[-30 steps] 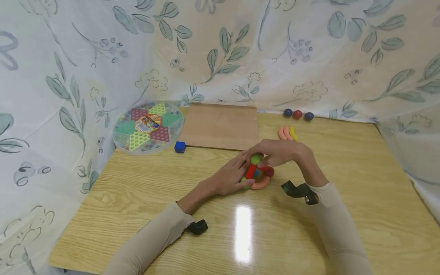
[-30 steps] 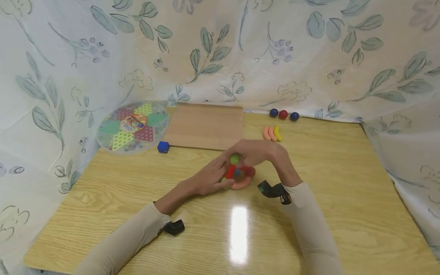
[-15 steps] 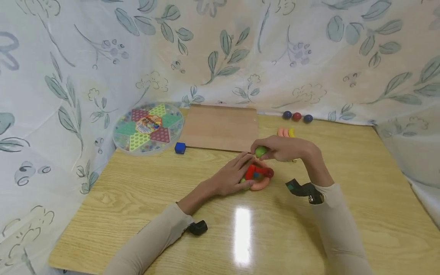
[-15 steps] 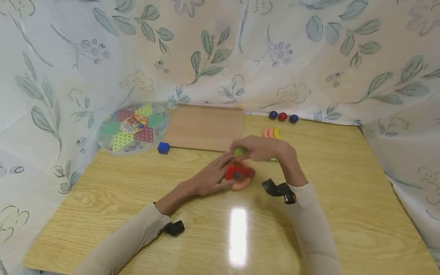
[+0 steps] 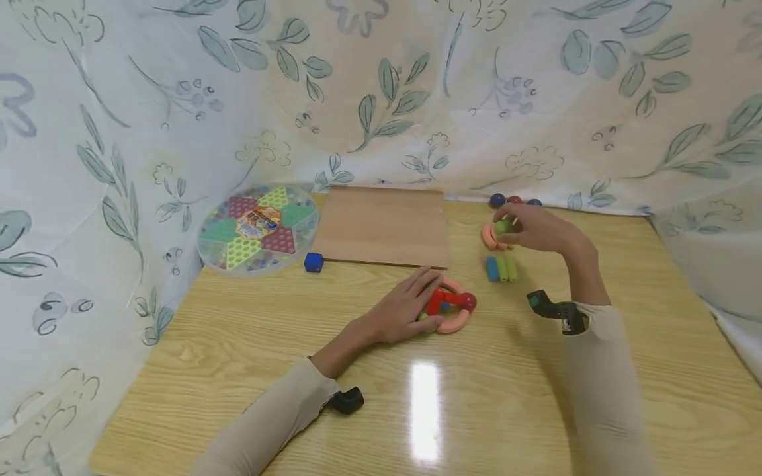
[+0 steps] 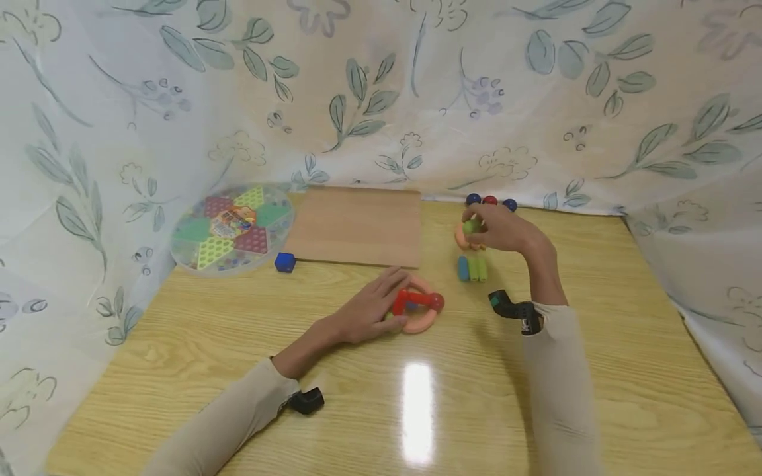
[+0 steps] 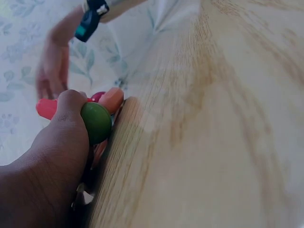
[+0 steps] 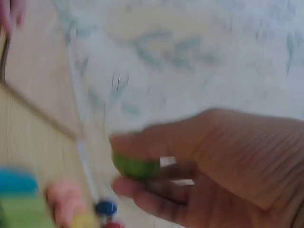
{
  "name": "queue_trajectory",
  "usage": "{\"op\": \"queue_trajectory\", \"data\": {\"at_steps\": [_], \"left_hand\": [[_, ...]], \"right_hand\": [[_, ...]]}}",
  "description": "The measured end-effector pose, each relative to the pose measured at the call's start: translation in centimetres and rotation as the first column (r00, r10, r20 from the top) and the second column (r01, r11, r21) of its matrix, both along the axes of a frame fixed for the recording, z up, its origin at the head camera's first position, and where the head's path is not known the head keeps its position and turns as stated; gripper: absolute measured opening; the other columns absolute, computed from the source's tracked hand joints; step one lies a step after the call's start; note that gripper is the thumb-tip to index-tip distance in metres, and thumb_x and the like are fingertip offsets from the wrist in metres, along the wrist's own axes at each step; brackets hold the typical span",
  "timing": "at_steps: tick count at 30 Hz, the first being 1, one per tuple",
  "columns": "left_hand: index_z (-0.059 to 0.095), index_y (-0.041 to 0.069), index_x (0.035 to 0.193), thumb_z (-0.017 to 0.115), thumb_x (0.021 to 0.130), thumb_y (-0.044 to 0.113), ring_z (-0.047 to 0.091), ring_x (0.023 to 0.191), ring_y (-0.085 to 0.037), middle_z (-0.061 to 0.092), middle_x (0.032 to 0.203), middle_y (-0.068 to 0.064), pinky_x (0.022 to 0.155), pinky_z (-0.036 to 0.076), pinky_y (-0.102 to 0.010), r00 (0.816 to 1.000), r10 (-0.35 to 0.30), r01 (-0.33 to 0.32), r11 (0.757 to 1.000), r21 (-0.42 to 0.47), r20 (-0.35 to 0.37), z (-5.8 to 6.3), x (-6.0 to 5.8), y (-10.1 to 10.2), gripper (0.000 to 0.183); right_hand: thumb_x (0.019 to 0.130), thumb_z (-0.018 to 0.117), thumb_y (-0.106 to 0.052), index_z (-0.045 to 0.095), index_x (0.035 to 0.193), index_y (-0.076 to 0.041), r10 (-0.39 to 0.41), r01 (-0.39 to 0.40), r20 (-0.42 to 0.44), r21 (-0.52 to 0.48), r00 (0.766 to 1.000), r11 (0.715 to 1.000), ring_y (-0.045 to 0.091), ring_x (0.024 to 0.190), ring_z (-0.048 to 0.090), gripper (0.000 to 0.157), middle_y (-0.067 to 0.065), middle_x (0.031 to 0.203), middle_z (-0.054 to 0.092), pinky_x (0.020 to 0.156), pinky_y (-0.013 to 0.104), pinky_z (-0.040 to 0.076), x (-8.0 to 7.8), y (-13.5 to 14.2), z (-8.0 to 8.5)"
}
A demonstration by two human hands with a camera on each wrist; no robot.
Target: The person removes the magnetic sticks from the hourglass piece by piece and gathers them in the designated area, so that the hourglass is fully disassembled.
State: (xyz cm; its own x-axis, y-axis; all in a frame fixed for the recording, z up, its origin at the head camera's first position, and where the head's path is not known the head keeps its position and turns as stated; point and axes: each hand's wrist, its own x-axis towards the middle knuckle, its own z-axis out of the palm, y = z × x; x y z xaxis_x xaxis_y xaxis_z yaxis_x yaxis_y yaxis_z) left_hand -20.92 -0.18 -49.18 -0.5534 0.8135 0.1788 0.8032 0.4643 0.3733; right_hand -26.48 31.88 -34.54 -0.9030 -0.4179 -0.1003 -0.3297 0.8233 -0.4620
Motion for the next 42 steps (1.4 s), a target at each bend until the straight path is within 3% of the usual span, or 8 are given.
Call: {"op": "queue_trajectory", "data": {"at_steps": [4, 10, 14, 22, 26, 30, 38, 42], "left_hand": [[0.018, 0.007, 0.167, 0.003, 0.1, 0.078, 0.008, 0.166, -0.032, 0.016, 0.175, -0.012, 0.132, 0.021, -0.054, 1.0, 0.006, -0.006, 1.0, -0.009, 0.009, 0.0, 0.1, 0.0, 0.099], [0.019, 0.008, 0.167, 0.022, 0.107, 0.068, 0.008, 0.166, -0.029, 0.017, 0.176, -0.01, 0.133, 0.021, -0.052, 1.0, 0.025, -0.025, 0.999, -0.028, 0.013, 0.1, 0.3, -0.5, 0.085], [0.018, 0.01, 0.168, 0.02, 0.106, 0.07, 0.006, 0.166, -0.028, 0.015, 0.176, -0.009, 0.133, 0.02, -0.052, 1.0, 0.022, -0.021, 1.0, -0.016, 0.017, 0.0, 0.3, -0.3, 0.086], [0.016, 0.009, 0.168, 0.019, 0.106, 0.07, 0.009, 0.165, -0.03, 0.015, 0.175, -0.011, 0.132, 0.023, -0.054, 1.0, 0.001, -0.001, 1.0, -0.004, 0.012, -0.2, 0.3, 0.5, 0.086], [0.019, 0.01, 0.167, 0.033, 0.108, 0.06, 0.01, 0.165, -0.03, 0.017, 0.175, -0.01, 0.132, 0.023, -0.053, 1.0, 0.001, -0.001, 1.0, 0.0, -0.01, -0.1, 0.1, 0.6, 0.078], [0.02, 0.01, 0.167, 0.044, 0.107, 0.053, 0.009, 0.166, -0.029, 0.017, 0.176, -0.009, 0.133, 0.021, -0.053, 1.0, 0.024, -0.024, 1.0, -0.015, 0.015, 0.0, 0.0, 0.3, 0.077], [0.018, 0.009, 0.167, 0.013, 0.104, 0.073, 0.009, 0.166, -0.031, 0.016, 0.176, -0.01, 0.132, 0.022, -0.052, 1.0, 0.019, -0.019, 1.0, -0.015, -0.001, 0.0, -0.1, 0.0, 0.09], [0.019, 0.008, 0.167, 0.022, 0.107, 0.067, 0.009, 0.166, -0.03, 0.017, 0.176, -0.011, 0.132, 0.021, -0.053, 1.0, 0.012, -0.011, 1.0, -0.019, 0.007, 0.2, 0.0, 0.2, 0.084]], "right_hand": [[0.101, 0.064, -0.015, 0.052, 0.138, 0.013, -0.253, 0.253, 0.03, 0.006, 0.967, 0.968, 0.052, 0.112, 0.066, 0.048, 0.033, 0.117, 0.071, 0.093, 0.063, 0.054, -1.9, 4.6, -1.2], [0.096, 0.068, -0.015, 0.046, 0.142, 0.02, -0.567, 0.571, 0.066, -0.118, 0.821, 0.812, 0.055, 0.118, 0.065, 0.062, 0.033, 0.111, 0.074, 0.11, 0.071, 0.043, -4.3, 8.3, -4.9], [0.091, 0.063, -0.011, 0.045, 0.146, 0.016, -0.683, 0.687, 0.09, -0.171, 0.725, 0.706, 0.062, 0.139, 0.04, 0.063, 0.042, 0.15, 0.044, 0.119, 0.067, 0.035, -5.4, 8.8, -6.9], [0.093, 0.066, -0.02, 0.034, 0.153, 0.012, -0.79, 0.792, 0.144, -0.266, 0.597, 0.55, 0.051, 0.147, 0.029, 0.075, 0.036, 0.159, 0.032, 0.125, 0.057, 0.031, -6.2, 9.2, -8.5], [0.093, 0.066, -0.019, 0.034, 0.155, 0.011, -0.792, 0.798, 0.154, -0.257, 0.591, 0.545, 0.05, 0.148, 0.029, 0.075, 0.035, 0.161, 0.032, 0.127, 0.055, 0.029, -6.3, 9.8, -8.3], [0.094, 0.07, -0.022, 0.03, 0.158, 0.009, -0.759, 0.776, 0.178, -0.245, 0.626, 0.582, 0.051, 0.15, 0.031, 0.081, 0.035, 0.164, 0.029, 0.129, 0.055, 0.027, -6.5, 9.8, -8.1], [0.095, 0.07, -0.028, 0.031, 0.157, 0.01, -0.75, 0.763, 0.17, -0.26, 0.639, 0.592, 0.049, 0.148, 0.028, 0.082, 0.035, 0.163, 0.028, 0.127, 0.056, 0.029, -6.9, 9.1, -8.4], [0.095, 0.069, -0.028, 0.032, 0.156, 0.012, -0.762, 0.775, 0.176, -0.273, 0.623, 0.57, 0.048, 0.149, 0.029, 0.081, 0.034, 0.163, 0.03, 0.128, 0.054, 0.028, -6.9, 9.2, -8.6]]}}
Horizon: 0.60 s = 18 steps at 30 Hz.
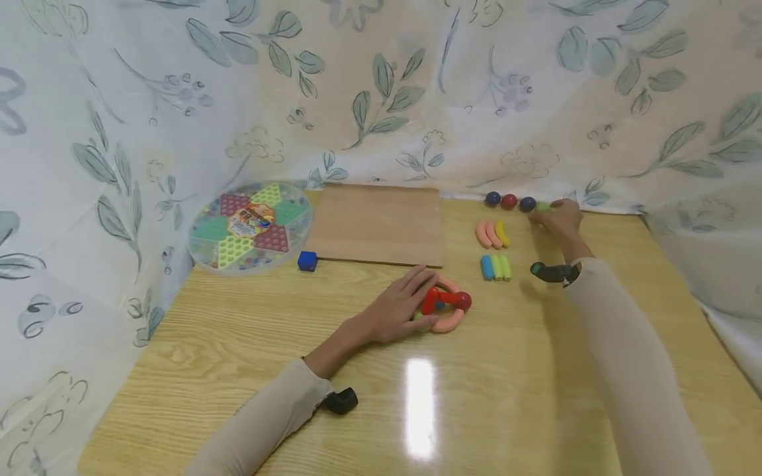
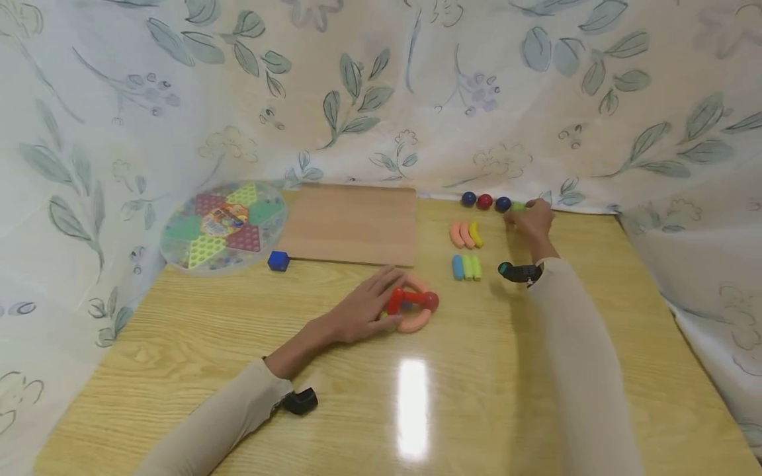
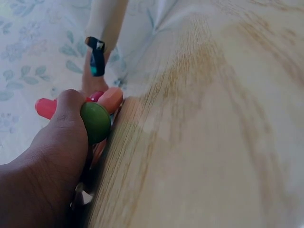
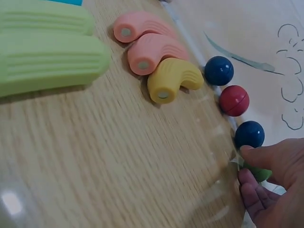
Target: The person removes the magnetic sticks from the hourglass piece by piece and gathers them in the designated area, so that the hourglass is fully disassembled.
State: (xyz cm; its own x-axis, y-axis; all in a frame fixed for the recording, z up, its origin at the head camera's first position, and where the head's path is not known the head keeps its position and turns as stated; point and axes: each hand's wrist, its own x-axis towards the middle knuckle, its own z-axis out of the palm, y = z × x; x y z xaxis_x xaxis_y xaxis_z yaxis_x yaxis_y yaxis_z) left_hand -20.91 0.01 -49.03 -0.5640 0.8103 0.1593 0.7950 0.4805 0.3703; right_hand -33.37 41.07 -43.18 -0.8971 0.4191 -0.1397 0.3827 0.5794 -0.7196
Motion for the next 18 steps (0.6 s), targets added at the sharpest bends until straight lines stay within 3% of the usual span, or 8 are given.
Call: {"op": "queue_trajectory", "data": {"at_steps": [1, 4, 8, 18], "left_hand": [[0.019, 0.008, 0.167, 0.028, 0.108, 0.063, 0.009, 0.166, -0.03, 0.017, 0.176, -0.01, 0.133, 0.021, -0.053, 1.0, 0.003, -0.003, 1.0, -0.005, 0.003, 0.1, 0.0, -0.1, 0.081], [0.019, 0.009, 0.167, 0.022, 0.107, 0.067, 0.009, 0.166, -0.03, 0.017, 0.176, -0.01, 0.133, 0.02, -0.053, 1.0, -0.002, 0.002, 1.0, 0.0, 0.011, 0.2, 0.0, -0.3, 0.083], [0.02, 0.01, 0.167, 0.0, 0.097, 0.081, 0.01, 0.165, -0.031, 0.019, 0.175, -0.011, 0.132, 0.022, -0.054, 1.0, -0.005, 0.005, 1.0, 0.014, -0.001, 0.0, -0.1, -0.2, 0.101], [0.021, 0.01, 0.167, -0.002, 0.096, 0.082, 0.008, 0.166, -0.03, 0.019, 0.174, -0.01, 0.133, 0.02, -0.052, 1.0, -0.004, 0.004, 1.0, 0.014, 0.002, -0.3, -0.2, 0.0, 0.103]], "right_hand": [[0.095, 0.069, -0.027, 0.032, 0.155, 0.013, -0.007, 0.007, -0.003, -0.001, 1.0, 1.0, 0.048, 0.15, 0.029, 0.08, 0.034, 0.163, 0.03, 0.128, 0.054, 0.027, -0.3, -0.2, -0.1], [0.096, 0.067, -0.024, 0.032, 0.155, 0.013, -0.017, 0.017, -0.009, 0.0, 1.0, 1.0, 0.048, 0.151, 0.028, 0.079, 0.035, 0.163, 0.03, 0.129, 0.053, 0.027, -0.7, -0.5, 0.0], [0.095, 0.068, -0.023, 0.034, 0.154, 0.013, -0.007, 0.008, -0.037, 0.012, 0.999, 1.0, 0.049, 0.15, 0.029, 0.078, 0.035, 0.161, 0.033, 0.128, 0.053, 0.029, -0.9, -0.7, -0.1], [0.094, 0.074, -0.025, 0.027, 0.155, 0.016, 0.047, -0.044, -0.074, 0.038, 0.996, 0.998, 0.053, 0.152, 0.024, 0.088, 0.039, 0.162, 0.026, 0.13, 0.055, 0.023, -1.6, -0.9, -0.8]]}}
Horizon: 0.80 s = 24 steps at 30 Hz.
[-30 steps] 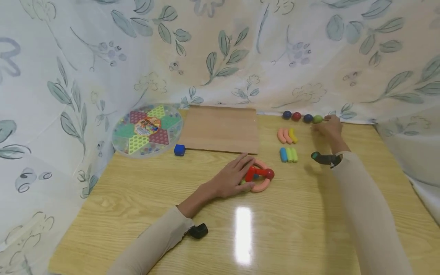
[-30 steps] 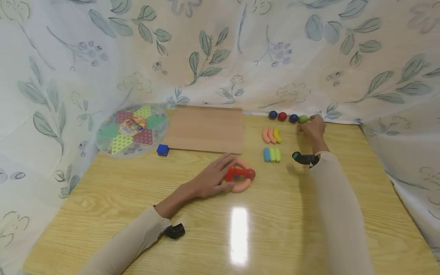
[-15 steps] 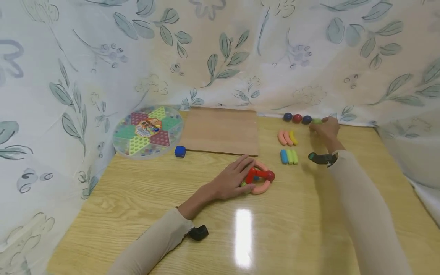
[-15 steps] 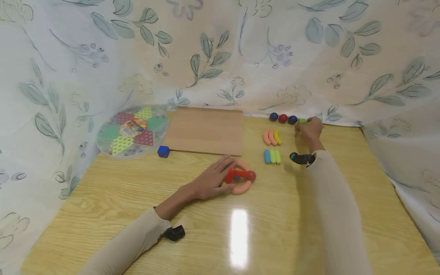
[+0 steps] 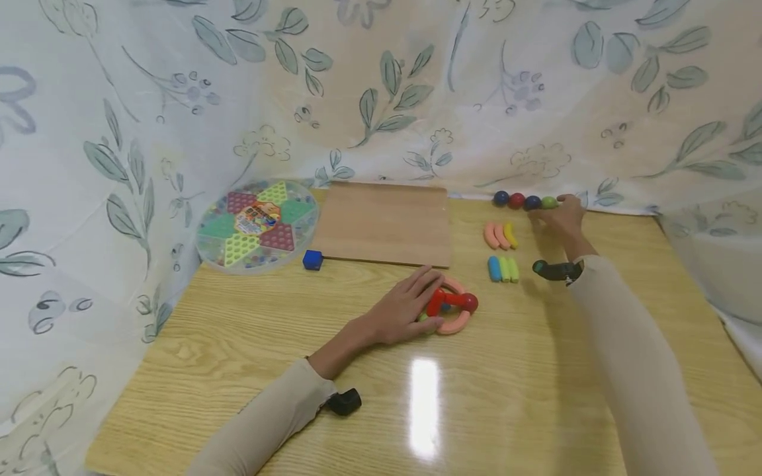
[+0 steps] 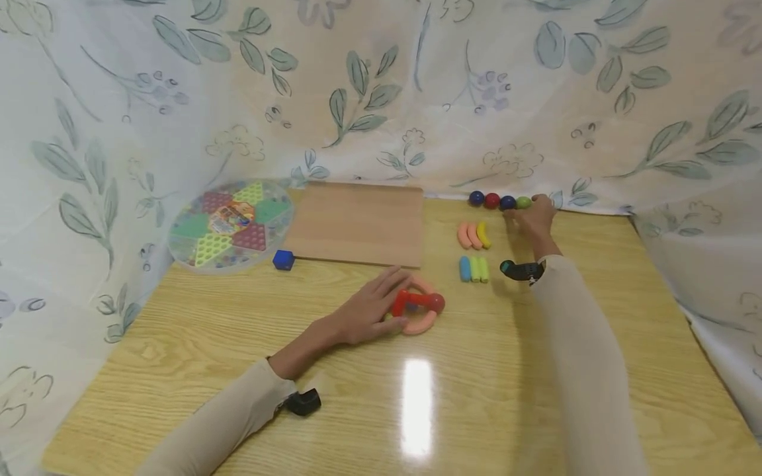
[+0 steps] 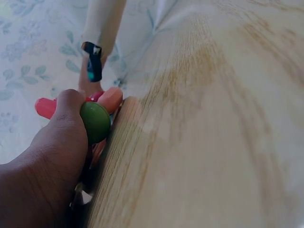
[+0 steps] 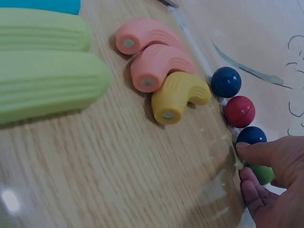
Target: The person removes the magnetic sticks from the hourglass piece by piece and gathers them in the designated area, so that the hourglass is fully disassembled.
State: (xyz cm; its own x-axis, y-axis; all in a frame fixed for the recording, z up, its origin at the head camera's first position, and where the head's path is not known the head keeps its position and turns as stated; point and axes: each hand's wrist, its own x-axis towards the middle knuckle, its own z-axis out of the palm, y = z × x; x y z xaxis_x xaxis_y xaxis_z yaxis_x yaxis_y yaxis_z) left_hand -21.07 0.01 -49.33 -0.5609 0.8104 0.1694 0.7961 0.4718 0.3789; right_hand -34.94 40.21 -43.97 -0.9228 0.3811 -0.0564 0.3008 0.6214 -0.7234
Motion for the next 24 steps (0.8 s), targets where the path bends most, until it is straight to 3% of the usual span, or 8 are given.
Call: {"op": "queue_trajectory", "data": {"at_steps": [11, 15, 18, 21, 24], "left_hand": [[0.02, 0.01, 0.167, 0.009, 0.102, 0.076, 0.01, 0.165, -0.029, 0.019, 0.174, -0.01, 0.133, 0.02, -0.051, 1.0, -0.004, 0.004, 1.0, -0.006, 0.003, 0.58, -0.12, 0.23, 0.093], [0.019, 0.011, 0.167, 0.033, 0.108, 0.063, 0.009, 0.166, -0.029, 0.018, 0.175, -0.01, 0.133, 0.02, -0.051, 1.0, 0.011, -0.011, 1.0, -0.029, 0.017, 0.68, -0.12, -0.01, 0.079], [0.019, 0.011, 0.167, 0.047, 0.107, 0.051, 0.008, 0.166, -0.029, 0.017, 0.176, -0.01, 0.133, 0.02, -0.052, 1.0, 0.015, -0.015, 0.999, -0.032, 0.027, 0.65, -0.11, -0.07, 0.077], [0.018, 0.011, 0.167, 0.041, 0.108, 0.055, 0.007, 0.166, -0.029, 0.017, 0.176, -0.01, 0.133, 0.02, -0.052, 1.0, 0.011, -0.011, 1.0, -0.027, 0.027, 0.55, -0.15, -0.03, 0.077], [0.018, 0.01, 0.167, 0.022, 0.107, 0.068, 0.007, 0.166, -0.029, 0.017, 0.176, -0.011, 0.133, 0.021, -0.052, 1.0, 0.01, -0.01, 1.0, -0.029, 0.009, 0.46, -0.22, 0.05, 0.084]], "right_hand": [[0.094, 0.074, -0.022, 0.02, 0.158, 0.01, -0.024, 0.024, 0.028, -0.013, 0.999, 1.0, 0.05, 0.153, 0.026, 0.09, 0.035, 0.164, 0.026, 0.131, 0.054, 0.022, -0.14, 0.18, 0.22], [0.095, 0.073, -0.023, 0.019, 0.16, 0.009, -0.037, 0.039, 0.072, -0.025, 0.997, 0.999, 0.049, 0.153, 0.026, 0.09, 0.034, 0.165, 0.025, 0.131, 0.054, 0.023, -0.38, 0.28, 0.1], [0.095, 0.072, -0.022, 0.019, 0.16, 0.008, -0.049, 0.053, 0.093, -0.038, 0.994, 0.998, 0.049, 0.154, 0.027, 0.089, 0.033, 0.166, 0.024, 0.131, 0.053, 0.023, -0.42, 0.35, 0.15], [0.095, 0.072, -0.021, 0.019, 0.16, 0.008, -0.067, 0.072, 0.096, -0.057, 0.993, 0.996, 0.047, 0.155, 0.028, 0.088, 0.033, 0.166, 0.025, 0.131, 0.051, 0.025, -0.4, 0.38, 0.33], [0.095, 0.072, -0.021, 0.019, 0.16, 0.008, -0.07, 0.077, 0.099, -0.07, 0.993, 0.995, 0.046, 0.155, 0.028, 0.089, 0.032, 0.166, 0.025, 0.131, 0.051, 0.026, -0.44, 0.44, 0.51]]}}
